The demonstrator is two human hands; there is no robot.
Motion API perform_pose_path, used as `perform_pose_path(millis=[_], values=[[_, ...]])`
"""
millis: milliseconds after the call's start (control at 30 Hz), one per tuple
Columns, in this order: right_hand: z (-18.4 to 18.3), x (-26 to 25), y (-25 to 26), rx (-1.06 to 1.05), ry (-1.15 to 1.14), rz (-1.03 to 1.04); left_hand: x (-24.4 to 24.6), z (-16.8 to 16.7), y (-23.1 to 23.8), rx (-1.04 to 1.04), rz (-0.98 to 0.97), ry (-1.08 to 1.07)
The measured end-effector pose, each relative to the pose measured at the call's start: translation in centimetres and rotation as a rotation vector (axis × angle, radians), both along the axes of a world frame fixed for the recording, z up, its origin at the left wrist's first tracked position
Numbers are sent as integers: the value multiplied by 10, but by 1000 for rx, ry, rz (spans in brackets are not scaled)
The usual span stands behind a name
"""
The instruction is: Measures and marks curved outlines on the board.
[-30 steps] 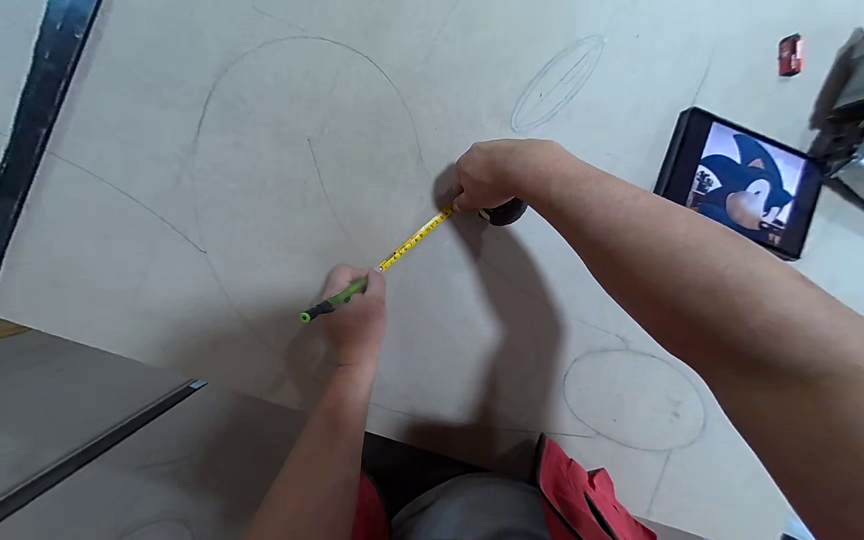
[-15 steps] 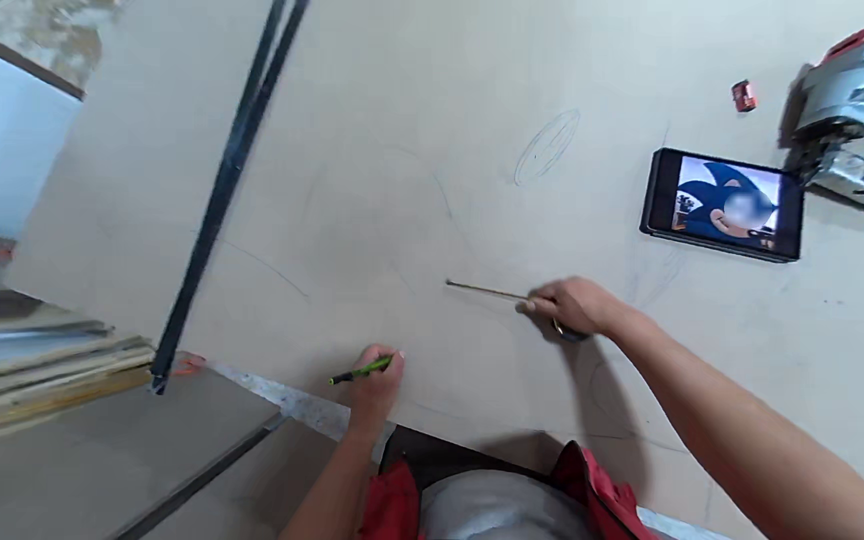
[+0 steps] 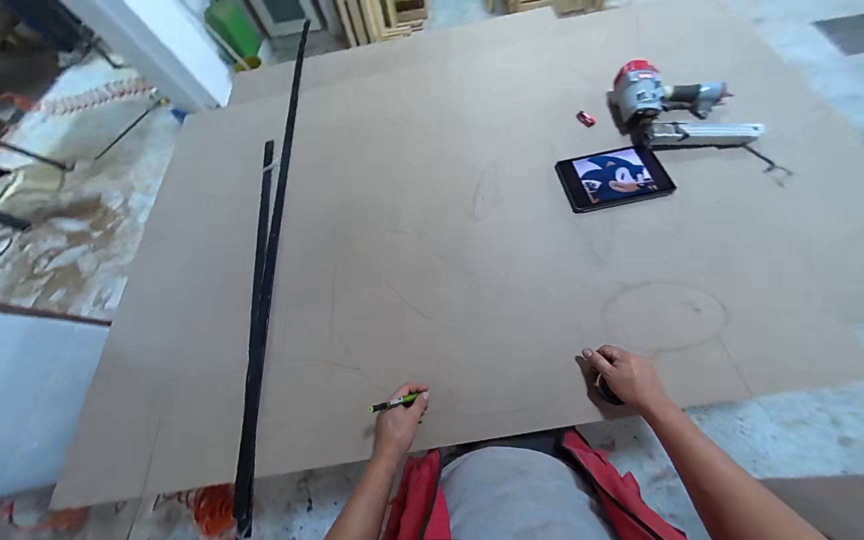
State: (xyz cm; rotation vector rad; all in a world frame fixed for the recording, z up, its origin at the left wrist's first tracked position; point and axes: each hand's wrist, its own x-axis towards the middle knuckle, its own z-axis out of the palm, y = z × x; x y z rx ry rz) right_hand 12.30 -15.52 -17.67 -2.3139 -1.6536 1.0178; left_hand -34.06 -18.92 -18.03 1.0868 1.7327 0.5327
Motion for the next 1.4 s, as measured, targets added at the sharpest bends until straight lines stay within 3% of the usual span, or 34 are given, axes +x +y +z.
perform_pose_path(millis=[167, 333, 1400], values=[[-1, -36, -35, -8, -40, 2, -64, 1, -16, 127, 69, -70], [0, -48, -38, -50, -71, -30, -89, 4, -26, 120, 164, -118], [-8, -40, -38, -15, -78, -53, -66, -4, 22, 103, 67, -107]])
